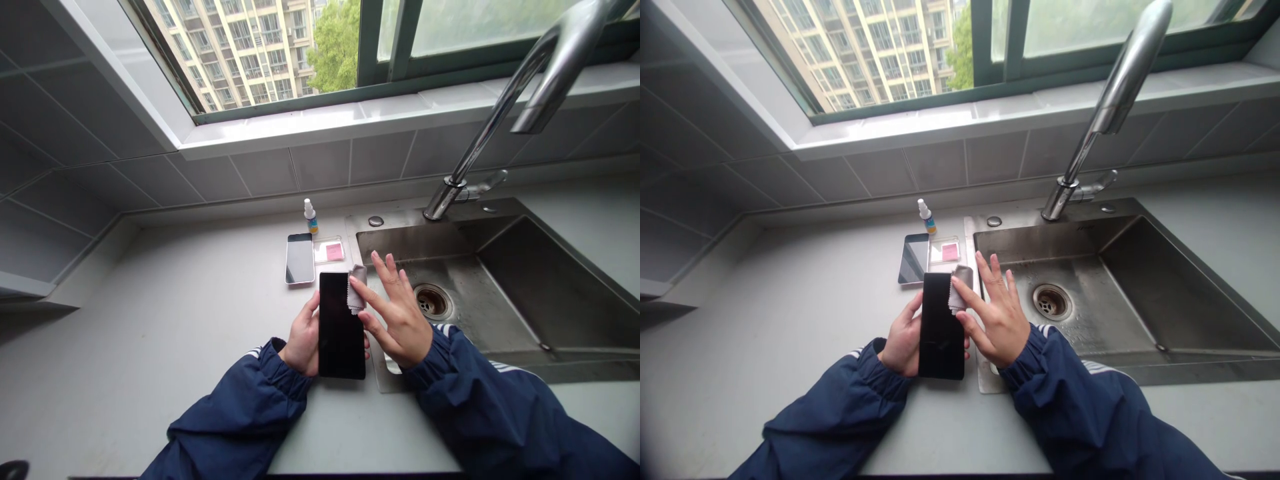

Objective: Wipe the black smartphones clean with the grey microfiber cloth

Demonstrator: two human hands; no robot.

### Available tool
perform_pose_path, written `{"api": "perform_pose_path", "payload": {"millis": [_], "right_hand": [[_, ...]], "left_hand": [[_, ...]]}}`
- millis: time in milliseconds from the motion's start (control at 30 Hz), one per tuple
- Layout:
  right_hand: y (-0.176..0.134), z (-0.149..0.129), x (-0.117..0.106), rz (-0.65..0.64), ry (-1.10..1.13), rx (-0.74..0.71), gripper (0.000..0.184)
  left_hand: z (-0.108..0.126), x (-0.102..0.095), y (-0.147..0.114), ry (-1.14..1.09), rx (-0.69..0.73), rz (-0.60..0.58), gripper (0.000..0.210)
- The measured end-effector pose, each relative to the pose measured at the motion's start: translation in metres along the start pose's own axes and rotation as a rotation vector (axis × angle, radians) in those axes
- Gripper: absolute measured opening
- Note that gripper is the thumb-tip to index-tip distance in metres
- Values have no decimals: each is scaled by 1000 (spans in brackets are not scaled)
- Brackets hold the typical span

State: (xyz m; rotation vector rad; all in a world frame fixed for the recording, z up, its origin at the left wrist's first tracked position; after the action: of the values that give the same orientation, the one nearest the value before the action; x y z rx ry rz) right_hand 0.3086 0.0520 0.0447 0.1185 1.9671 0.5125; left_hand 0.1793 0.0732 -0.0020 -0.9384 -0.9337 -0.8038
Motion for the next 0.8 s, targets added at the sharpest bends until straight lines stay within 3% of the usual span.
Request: {"api": "perform_pose_path", "payload": {"millis": [300, 600, 800], "right_hand": [[-1, -1, 2, 12, 17, 9, 58], [-5, -17, 2, 22, 93, -59, 61], [-7, -24, 7, -29, 91, -142, 59]], "left_hand": [[-6, -7, 0, 29, 38, 128, 61], [-15, 5, 2, 84, 63, -55, 56], [-8, 4, 2, 34, 123, 11, 59]]}}
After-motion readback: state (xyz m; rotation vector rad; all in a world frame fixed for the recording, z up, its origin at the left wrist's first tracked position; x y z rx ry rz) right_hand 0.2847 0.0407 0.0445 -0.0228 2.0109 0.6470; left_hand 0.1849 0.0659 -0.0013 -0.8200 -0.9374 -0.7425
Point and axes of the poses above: each hand's wrist, its own y-axis towards the middle knuckle, its own x-axis out of the palm, z = x × y, the point moved 6 cm from there along y, towards the middle knuckle, and after that the axes turned 2 degrees about -y, right-handed, at the moved point
